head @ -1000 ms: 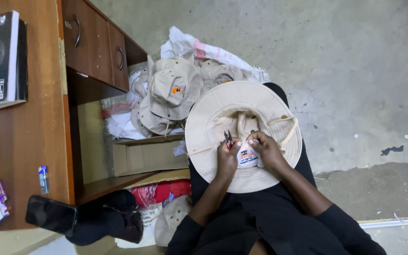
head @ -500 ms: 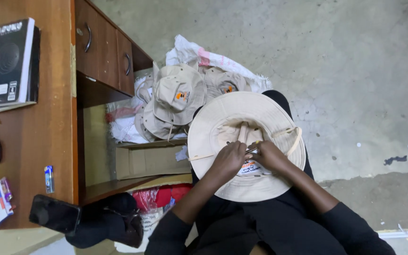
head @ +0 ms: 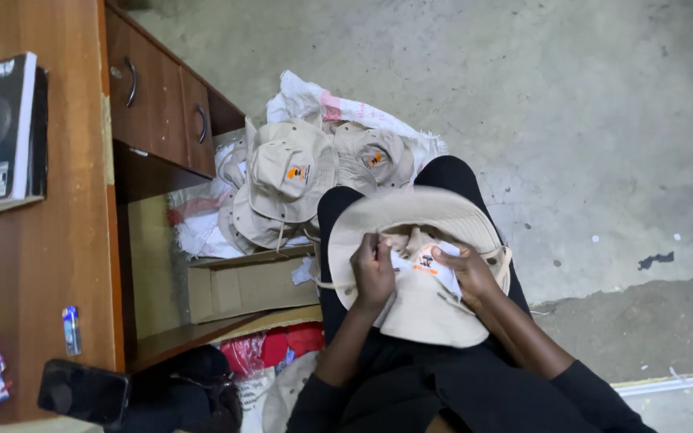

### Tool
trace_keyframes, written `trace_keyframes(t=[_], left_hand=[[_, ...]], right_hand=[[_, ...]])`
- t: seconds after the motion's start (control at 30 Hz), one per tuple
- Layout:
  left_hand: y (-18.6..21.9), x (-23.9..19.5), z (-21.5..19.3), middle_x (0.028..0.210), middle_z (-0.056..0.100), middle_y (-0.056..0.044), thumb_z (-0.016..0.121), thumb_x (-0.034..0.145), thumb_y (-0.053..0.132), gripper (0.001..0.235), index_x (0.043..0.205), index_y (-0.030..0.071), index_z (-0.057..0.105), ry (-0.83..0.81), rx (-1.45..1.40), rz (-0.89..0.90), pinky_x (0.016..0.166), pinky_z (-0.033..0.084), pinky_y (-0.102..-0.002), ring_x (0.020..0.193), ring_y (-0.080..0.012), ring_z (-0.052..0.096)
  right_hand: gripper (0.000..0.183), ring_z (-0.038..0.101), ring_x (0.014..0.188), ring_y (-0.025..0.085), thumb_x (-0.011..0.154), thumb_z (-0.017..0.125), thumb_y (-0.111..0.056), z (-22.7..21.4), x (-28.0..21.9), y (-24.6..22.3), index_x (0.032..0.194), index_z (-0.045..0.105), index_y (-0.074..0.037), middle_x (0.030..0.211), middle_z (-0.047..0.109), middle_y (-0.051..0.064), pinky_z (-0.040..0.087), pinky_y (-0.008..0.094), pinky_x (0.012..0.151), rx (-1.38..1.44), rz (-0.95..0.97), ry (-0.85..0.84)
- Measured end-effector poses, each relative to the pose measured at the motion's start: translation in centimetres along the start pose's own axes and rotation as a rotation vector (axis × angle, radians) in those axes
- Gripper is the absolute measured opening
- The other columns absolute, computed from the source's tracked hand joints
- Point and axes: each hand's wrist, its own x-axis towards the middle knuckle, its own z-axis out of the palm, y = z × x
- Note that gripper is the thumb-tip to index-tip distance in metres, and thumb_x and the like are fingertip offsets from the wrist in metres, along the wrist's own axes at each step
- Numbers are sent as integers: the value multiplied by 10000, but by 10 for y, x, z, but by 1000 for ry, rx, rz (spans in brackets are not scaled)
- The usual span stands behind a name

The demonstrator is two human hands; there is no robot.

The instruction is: The person sits on the floor and sews a logo onto a beige bucket hat using a needle and thread. They hold the hat in their lap, stitch the design, and then turn the hat inside out to inspect the interior before continuing to sew.

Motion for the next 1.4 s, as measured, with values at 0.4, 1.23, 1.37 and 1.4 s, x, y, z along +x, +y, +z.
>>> trace_keyframes(t=[0.4, 1.23, 1.37, 1.4], left_hand=[[-116, -7, -136, 689, 505, 111, 557, 1058, 96, 165, 903, 59, 517, 603, -876, -504, 496, 532, -105, 559, -15, 624], [-18, -33, -70, 939, 582, -116, 573, 1107, 258, 260, 1200, 15, 573, -701, 420, 64, 601, 638, -390, 765, -362, 765], [-21, -68, -65, 904, 546, -96, 625, 1056, 133, 153, 1139, 10, 587, -629, 514, 233, 603, 639, -334, 740, -320, 749], [-17, -79, -67, 889, 549, -109, 615, 1043, 103, 155, 1147, -12, 612, -583, 463, 211, 582, 640, -345, 713, -330, 746]], right_hand=[[236, 481, 725, 216, 920, 876, -214, -4, -16, -39, 916, 744, -19, 744, 606, 98, 398, 331, 722, -663, -394, 300], [301, 658, 783, 287, 955, 836, -382, 9, 27, 51, 1044, 815, -95, 788, 729, 163, 506, 441, 778, -871, -241, 96], [317, 672, 806, 333, 924, 865, -351, 14, 21, 49, 1049, 818, -64, 807, 720, 220, 516, 458, 795, -893, -221, 115], [278, 675, 805, 323, 919, 863, -338, 18, 11, 48, 1018, 833, -80, 787, 721, 212, 523, 444, 799, -893, -183, 107]])
